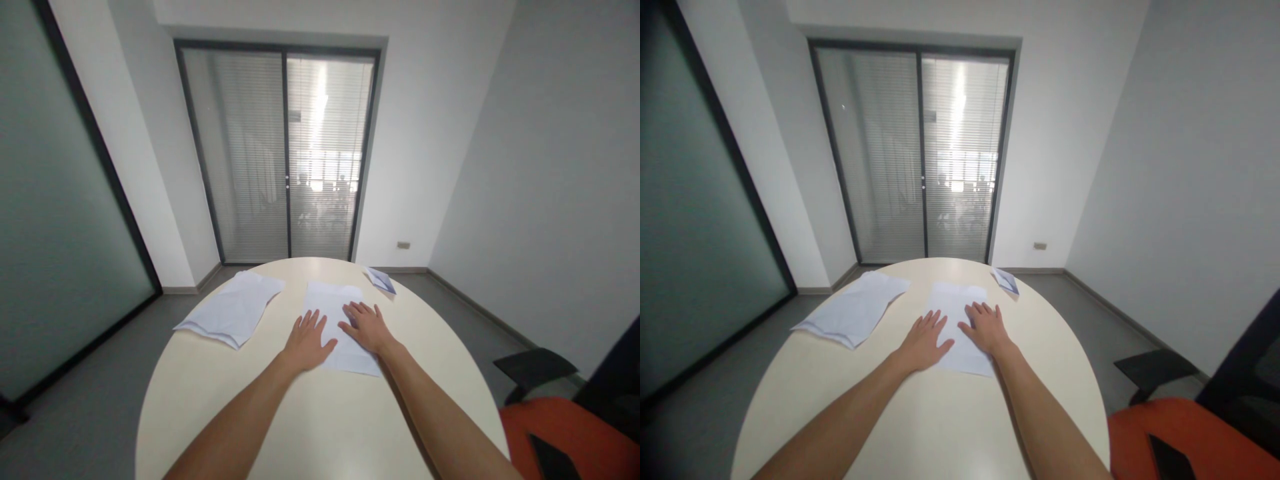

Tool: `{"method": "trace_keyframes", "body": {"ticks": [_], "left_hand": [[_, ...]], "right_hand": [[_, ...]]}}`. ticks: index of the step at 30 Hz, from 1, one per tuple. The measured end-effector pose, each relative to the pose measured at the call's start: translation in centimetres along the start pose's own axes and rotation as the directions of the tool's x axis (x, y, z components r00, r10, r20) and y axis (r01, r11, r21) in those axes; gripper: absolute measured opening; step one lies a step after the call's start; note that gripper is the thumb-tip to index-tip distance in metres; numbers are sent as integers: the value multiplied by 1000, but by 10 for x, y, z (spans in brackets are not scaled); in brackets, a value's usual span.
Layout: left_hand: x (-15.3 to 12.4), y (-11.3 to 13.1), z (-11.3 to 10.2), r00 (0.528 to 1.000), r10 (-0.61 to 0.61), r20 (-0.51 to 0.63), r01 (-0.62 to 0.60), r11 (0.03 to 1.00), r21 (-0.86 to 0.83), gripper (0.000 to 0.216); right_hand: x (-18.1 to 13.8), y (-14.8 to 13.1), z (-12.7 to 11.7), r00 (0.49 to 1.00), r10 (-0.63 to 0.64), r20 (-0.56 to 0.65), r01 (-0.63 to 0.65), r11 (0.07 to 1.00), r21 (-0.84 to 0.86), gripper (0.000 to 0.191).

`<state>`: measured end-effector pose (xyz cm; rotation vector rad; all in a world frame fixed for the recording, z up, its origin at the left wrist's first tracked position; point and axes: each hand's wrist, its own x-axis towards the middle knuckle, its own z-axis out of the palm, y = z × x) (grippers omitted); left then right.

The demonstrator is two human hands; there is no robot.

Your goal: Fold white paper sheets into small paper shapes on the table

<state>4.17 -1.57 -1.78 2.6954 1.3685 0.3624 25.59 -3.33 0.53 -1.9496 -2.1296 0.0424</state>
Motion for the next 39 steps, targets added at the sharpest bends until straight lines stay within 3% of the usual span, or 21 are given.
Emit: {"method": "trace_keyframes", "body": {"ticks": [3,7,12,18,29,35,39], "left_hand": [[1,-2,2,999,-33,12,33,999,19,71],[1,-4,2,996,-84,-4,84,995,52,63],[-2,-5,-1,996,-88,5,87,994,59,61],[-8,-5,-4,994,-96,48,94,995,35,66],[-7,-9,-4,993,-32,-112,42,996,80,69],[-6,-13,-3,1000,-17,26,16,999,33,75],[-6,-14,-3,999,-13,49,11,999,35,77]], "right_hand": [[0,-9,2,997,-70,-22,71,997,40,61],[-3,-21,10,980,-164,113,149,980,129,71],[-8,-23,13,980,-107,170,91,991,95,86],[-10,-21,11,982,-56,181,45,997,62,91],[-9,2,7,995,-41,89,38,999,29,78],[-9,6,9,996,-88,2,88,996,-2,66],[-9,8,7,994,-105,-20,105,994,20,55]]}}
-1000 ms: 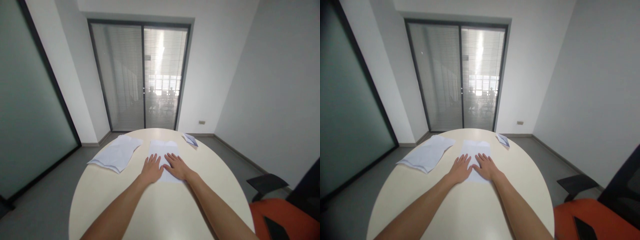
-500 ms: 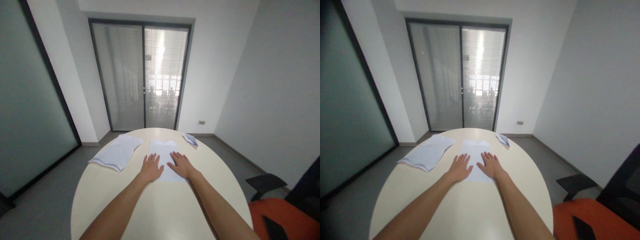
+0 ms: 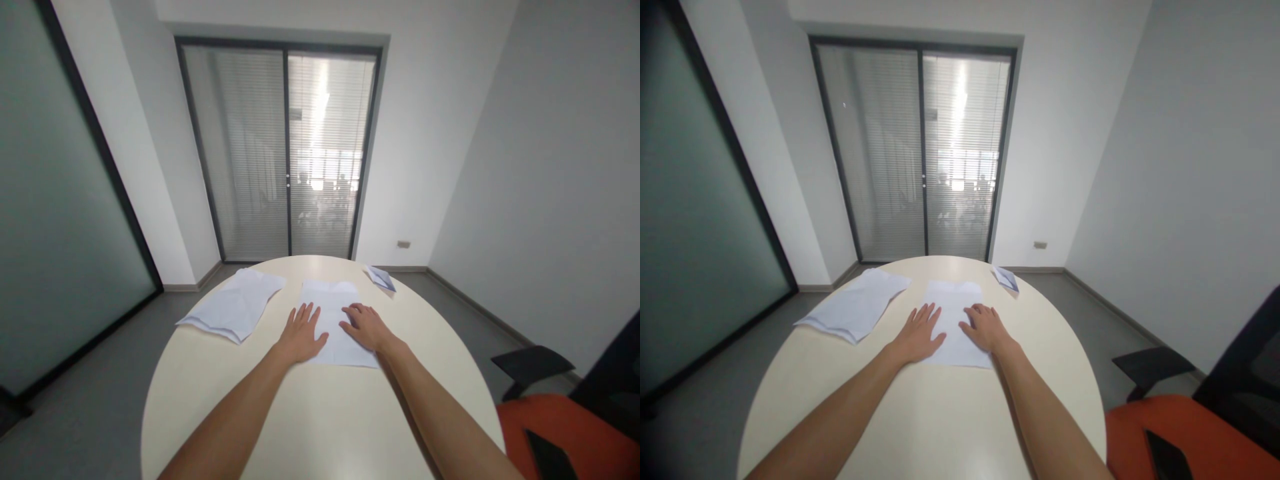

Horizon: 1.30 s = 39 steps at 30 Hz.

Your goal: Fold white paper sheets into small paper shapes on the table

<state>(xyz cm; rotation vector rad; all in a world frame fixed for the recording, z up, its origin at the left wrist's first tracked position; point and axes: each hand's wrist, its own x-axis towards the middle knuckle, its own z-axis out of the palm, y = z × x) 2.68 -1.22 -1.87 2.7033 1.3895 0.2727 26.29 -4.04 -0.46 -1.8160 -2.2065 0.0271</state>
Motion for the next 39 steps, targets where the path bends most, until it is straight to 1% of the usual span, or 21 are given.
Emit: {"method": "trace_keyframes", "body": {"ticks": [4,8,12,16,19,21,24,28,29,32,34,37,39], "left_hand": [[-1,2,0,999,-7,-37,7,1000,5,77],[-2,3,-1,995,2,-95,-1,1000,9,78],[-1,3,-1,990,12,-143,-10,1000,14,78],[2,1,-3,978,31,-207,-26,999,27,76],[4,-1,-9,956,28,-291,-17,999,41,65],[4,-2,-14,941,18,-338,-2,999,46,57],[5,-4,-20,923,6,-384,12,999,45,46],[9,-6,-23,905,-4,-426,22,999,37,29],[9,-6,-24,902,-6,-431,23,999,34,25],[10,-7,-26,893,-24,-448,33,999,13,19],[9,-6,-29,881,-42,-472,44,999,-6,19],[7,-5,-33,851,-61,-522,49,998,-37,19],[5,-4,-36,830,-71,-553,46,997,-59,19]], "right_hand": [[-1,0,-7,1000,-15,-23,15,1000,13,47],[-1,-2,-14,999,2,-51,-1,1000,24,39],[0,-1,-16,997,9,-70,-8,1000,24,36],[1,4,-13,994,-5,-108,12,998,67,35],[2,8,-12,991,-7,-134,23,993,117,36],[2,8,-13,992,-21,-128,39,989,145,35],[2,6,-16,991,-34,-126,55,985,161,35],[1,5,-20,989,-10,-148,43,975,220,33],[1,6,-20,989,-3,-146,40,968,247,35],[-1,10,-21,991,32,-128,11,946,324,55],[-2,14,-21,992,47,-121,1,929,370,64],[-3,20,-21,988,78,-133,-17,913,408,73],[-3,23,-21,983,98,-156,-27,915,403,73]]}}
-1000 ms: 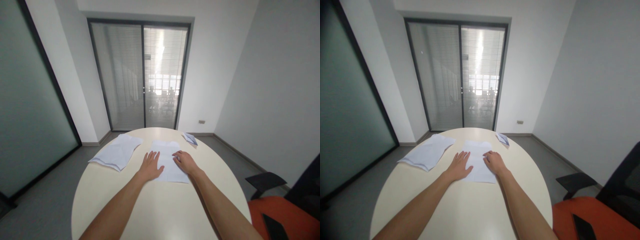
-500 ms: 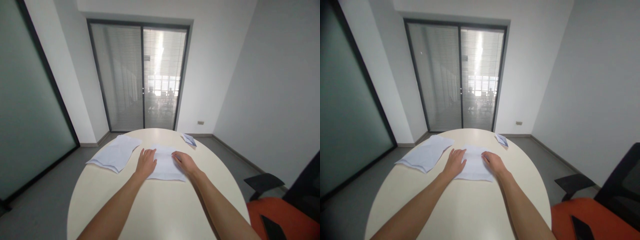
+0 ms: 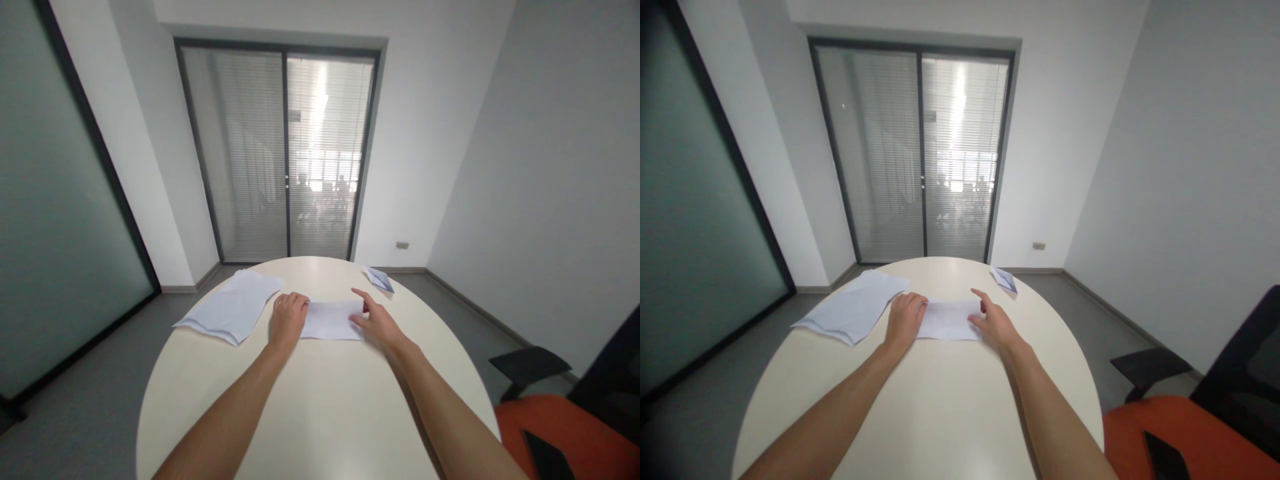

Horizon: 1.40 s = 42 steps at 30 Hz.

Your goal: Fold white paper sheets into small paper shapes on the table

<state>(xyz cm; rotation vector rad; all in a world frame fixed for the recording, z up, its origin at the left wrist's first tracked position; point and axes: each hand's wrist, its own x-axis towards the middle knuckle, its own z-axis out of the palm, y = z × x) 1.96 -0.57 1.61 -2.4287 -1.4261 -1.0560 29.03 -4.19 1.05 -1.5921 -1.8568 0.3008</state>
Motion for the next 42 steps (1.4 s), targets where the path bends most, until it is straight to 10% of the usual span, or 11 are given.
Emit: {"method": "trace_keyframes", "body": {"ticks": [5,13,26,35,42], "left_hand": [[0,3,-5,999,-13,-49,10,998,-55,20],[-2,3,-5,995,-30,-96,24,998,-63,25],[-2,-3,8,995,-94,-35,92,994,-58,37],[-19,-1,30,911,114,398,-79,992,-102,55],[-19,2,29,926,109,362,-74,991,-108,50]], "right_hand": [[4,1,-6,986,-155,-62,155,988,-8,32],[2,0,-12,906,-341,-252,306,937,-167,40],[-3,-28,-2,906,-420,59,423,883,-204,32],[-8,-48,2,942,-245,229,237,970,60,40],[2,-23,14,997,-2,-74,-6,994,-108,43]]}}
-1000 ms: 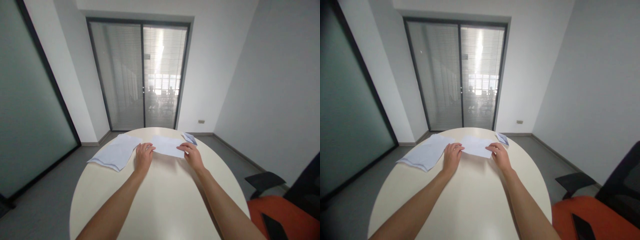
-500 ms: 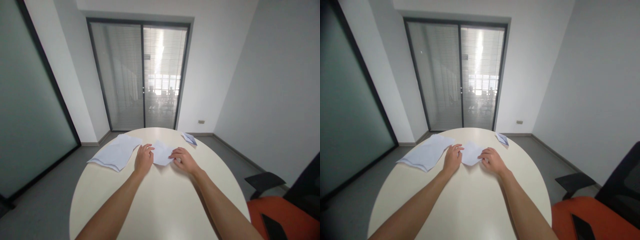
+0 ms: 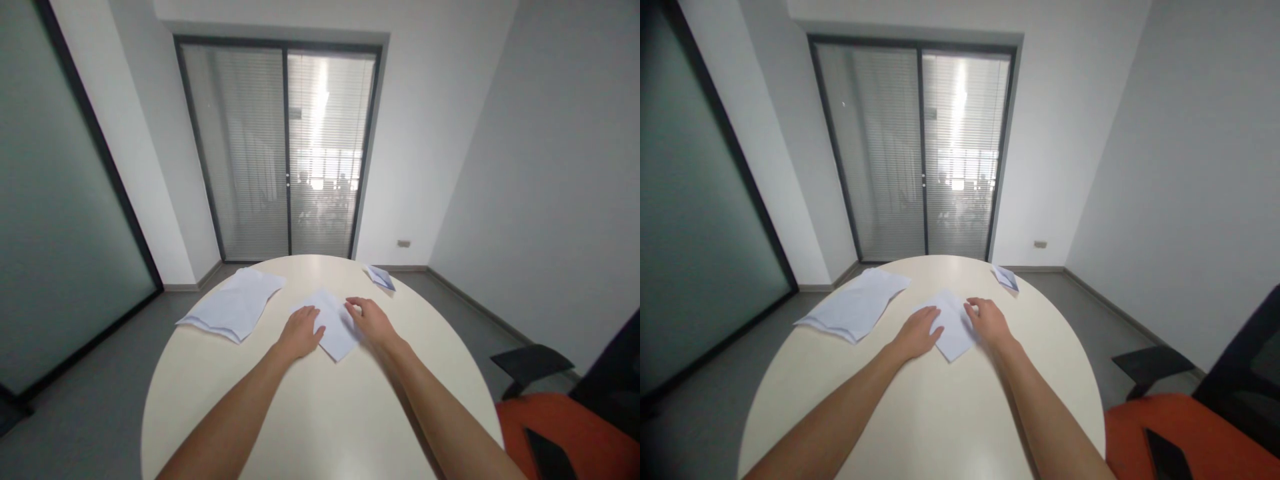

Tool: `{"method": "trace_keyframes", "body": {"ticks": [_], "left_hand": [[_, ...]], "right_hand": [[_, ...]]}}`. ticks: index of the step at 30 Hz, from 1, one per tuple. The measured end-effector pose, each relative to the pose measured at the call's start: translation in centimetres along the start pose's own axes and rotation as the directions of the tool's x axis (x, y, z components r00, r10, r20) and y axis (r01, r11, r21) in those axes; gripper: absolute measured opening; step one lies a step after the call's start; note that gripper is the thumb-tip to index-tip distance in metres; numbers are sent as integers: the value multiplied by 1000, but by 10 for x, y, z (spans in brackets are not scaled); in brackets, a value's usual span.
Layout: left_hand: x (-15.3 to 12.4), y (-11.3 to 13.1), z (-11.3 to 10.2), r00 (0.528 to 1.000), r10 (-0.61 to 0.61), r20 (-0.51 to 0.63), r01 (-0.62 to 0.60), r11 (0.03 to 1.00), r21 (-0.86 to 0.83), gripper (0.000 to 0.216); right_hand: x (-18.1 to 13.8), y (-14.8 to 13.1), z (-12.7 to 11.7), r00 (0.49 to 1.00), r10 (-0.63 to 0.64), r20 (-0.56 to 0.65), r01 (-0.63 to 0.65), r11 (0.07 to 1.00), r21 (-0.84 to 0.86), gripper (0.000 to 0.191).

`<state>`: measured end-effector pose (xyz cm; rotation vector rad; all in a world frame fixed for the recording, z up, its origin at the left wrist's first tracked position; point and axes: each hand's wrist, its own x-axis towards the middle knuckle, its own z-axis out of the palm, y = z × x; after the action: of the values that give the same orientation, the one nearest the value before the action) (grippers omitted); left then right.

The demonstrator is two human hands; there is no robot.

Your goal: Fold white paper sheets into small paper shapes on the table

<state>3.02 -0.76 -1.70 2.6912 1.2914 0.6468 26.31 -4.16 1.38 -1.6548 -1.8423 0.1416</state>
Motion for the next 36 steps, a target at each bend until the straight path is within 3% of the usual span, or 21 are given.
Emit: {"method": "trace_keyframes", "body": {"ticks": [5,10,17,25,28,33,36], "left_hand": [[0,-8,5,999,-45,25,45,999,-7,55],[1,-11,8,999,-31,29,32,999,-10,54],[3,-14,9,1000,17,-16,-18,996,-83,57],[5,-11,5,986,163,-25,-164,965,-205,61],[1,-3,-3,982,188,22,-180,961,-211,49],[-5,11,-15,947,244,210,-206,960,-188,95],[-7,14,-15,938,274,213,-235,953,-191,88]], "right_hand": [[1,16,9,990,32,136,-68,960,272,51],[3,9,12,965,14,263,-169,799,577,55],[3,4,12,955,5,297,-226,663,714,46],[7,21,26,973,115,198,-214,763,609,52],[5,21,23,990,3,144,-78,852,517,52],[4,25,26,986,-124,107,84,943,324,42],[4,31,27,983,-143,119,117,973,201,38]]}}
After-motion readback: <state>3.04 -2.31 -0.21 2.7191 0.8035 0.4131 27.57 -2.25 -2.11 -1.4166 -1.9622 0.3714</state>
